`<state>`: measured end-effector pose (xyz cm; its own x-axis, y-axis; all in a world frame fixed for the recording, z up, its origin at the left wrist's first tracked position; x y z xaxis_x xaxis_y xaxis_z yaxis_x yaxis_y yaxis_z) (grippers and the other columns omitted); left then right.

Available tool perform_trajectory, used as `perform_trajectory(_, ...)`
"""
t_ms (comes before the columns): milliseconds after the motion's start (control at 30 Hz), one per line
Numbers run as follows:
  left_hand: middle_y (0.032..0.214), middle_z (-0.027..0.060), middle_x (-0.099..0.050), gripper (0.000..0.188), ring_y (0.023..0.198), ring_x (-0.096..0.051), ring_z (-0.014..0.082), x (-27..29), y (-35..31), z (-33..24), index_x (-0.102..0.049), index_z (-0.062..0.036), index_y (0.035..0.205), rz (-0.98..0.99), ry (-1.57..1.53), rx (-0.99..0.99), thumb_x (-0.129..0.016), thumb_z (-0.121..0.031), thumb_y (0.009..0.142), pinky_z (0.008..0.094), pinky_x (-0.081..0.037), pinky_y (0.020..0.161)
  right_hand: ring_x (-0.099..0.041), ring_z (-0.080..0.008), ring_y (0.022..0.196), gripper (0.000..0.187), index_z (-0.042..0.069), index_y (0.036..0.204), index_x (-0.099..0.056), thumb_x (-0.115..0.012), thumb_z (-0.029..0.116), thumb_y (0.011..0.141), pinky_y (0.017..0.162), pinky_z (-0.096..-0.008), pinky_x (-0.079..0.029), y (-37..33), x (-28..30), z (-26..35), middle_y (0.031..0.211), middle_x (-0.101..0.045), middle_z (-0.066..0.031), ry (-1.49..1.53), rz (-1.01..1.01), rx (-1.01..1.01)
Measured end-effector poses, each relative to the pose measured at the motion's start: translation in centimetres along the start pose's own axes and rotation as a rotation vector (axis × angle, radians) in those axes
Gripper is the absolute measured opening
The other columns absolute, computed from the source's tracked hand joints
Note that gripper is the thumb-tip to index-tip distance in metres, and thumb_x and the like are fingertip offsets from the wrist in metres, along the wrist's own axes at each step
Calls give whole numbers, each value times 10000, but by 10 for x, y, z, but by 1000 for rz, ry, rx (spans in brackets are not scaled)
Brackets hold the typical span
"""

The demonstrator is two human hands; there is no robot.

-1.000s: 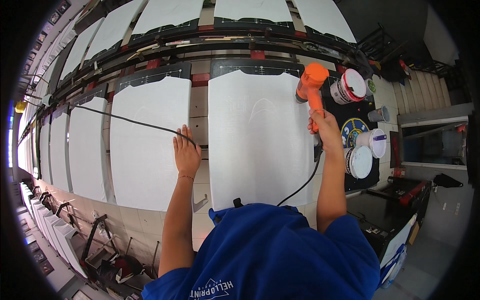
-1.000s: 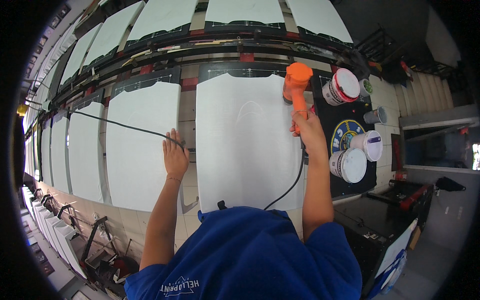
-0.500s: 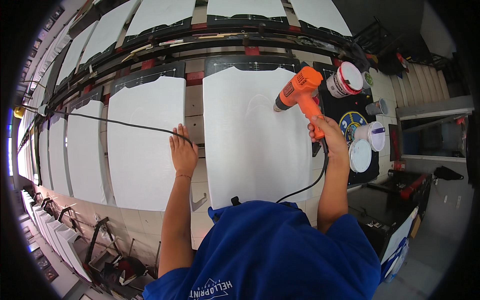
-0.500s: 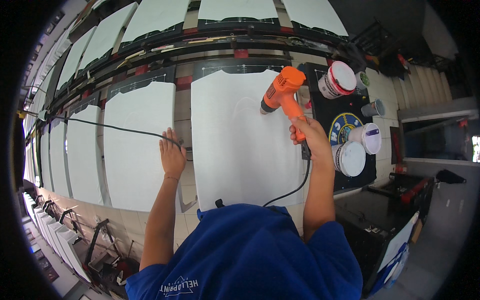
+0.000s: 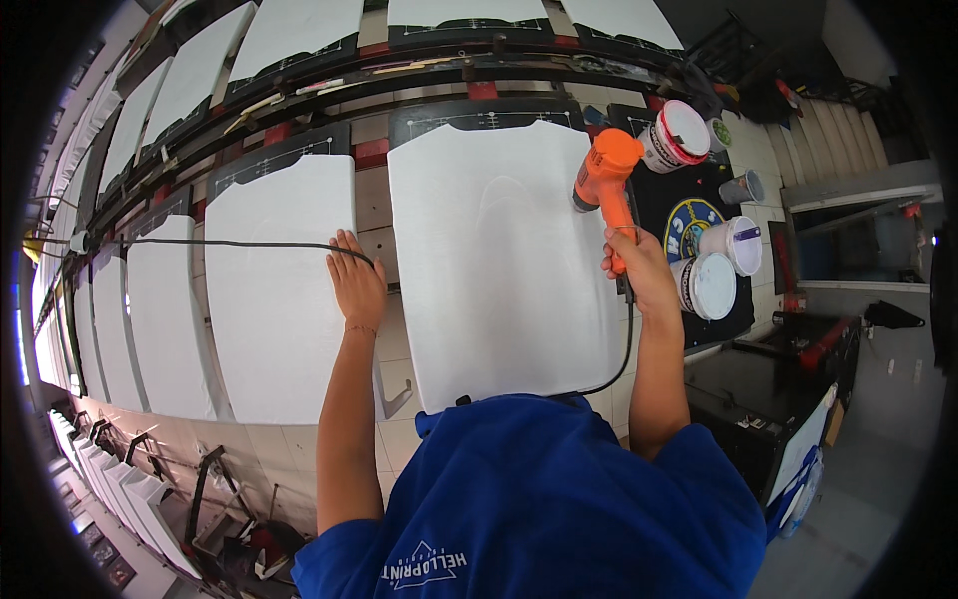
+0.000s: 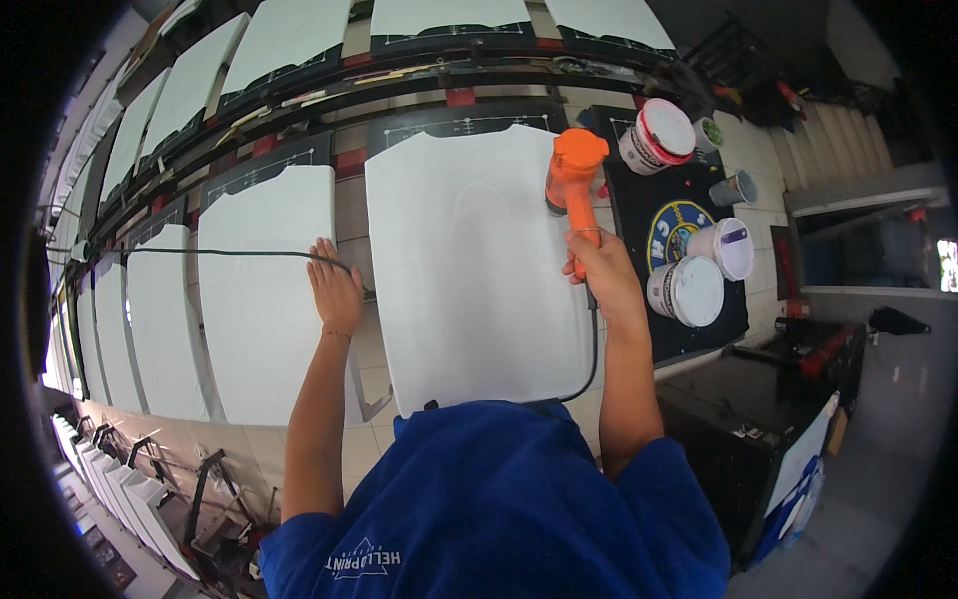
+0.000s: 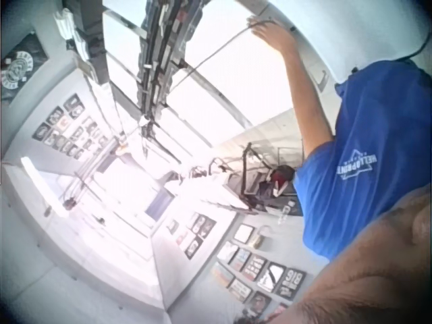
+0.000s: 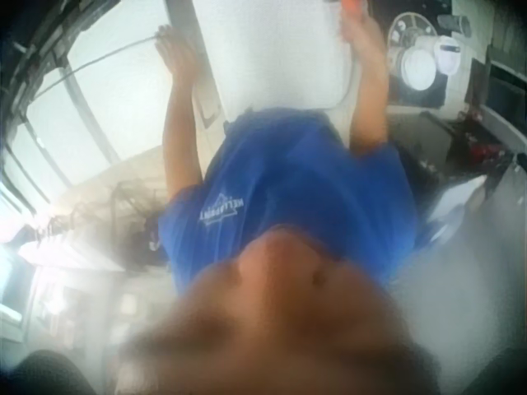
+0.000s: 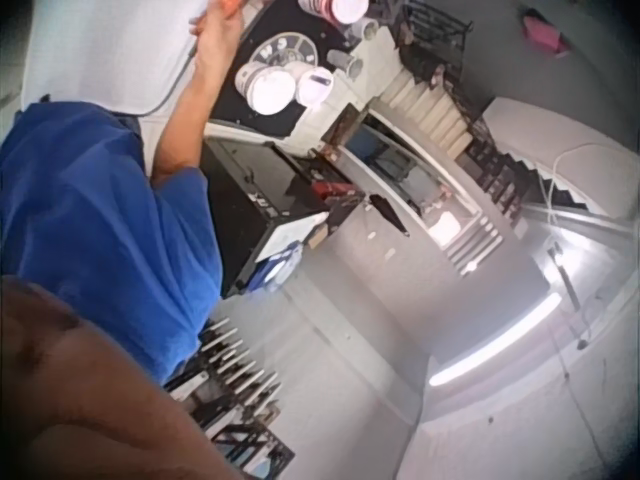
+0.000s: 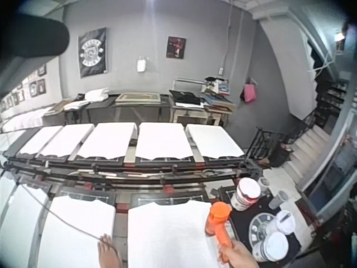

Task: The person uses an orange heat gun to apply heat to a white t-shirt laid flat on a heat press machine. They move the heat gun in circular motions across the fabric surface while occasionally touching the shirt with their left hand.

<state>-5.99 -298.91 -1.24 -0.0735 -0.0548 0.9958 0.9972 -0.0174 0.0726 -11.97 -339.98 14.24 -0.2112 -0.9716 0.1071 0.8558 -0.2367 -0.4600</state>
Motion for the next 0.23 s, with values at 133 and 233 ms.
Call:
perform_trajectory(133,1581,212,-247,723,1483,-198,345,-6,35,-2,-200,57,1519,9,-42,57,-500,-329,986,455,-175,1213,-589,-101,632,285,28,1025,-568,-660,280,931,535,-234,-467,-13,-2,-6,776,-597,-17,78,87,-100)
perform_trajectory(233,1595,187,-234,792,1487,-184,347,-11,62,-5,-187,41,1527,73,-40,146,-534,-406,972,463,-158,1216,-608,-114,646,348,4,1074,-570,-666,304,925,548,-233,-484,-21,1,-10,784,-608,-26,104,151,-103)
Point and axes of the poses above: each hand's wrist, its own y-axis towards the middle knuckle, its own x-axis out of the back of the hand, z = x × y, the point moved 5 cm from there along y, towards the middle knuckle
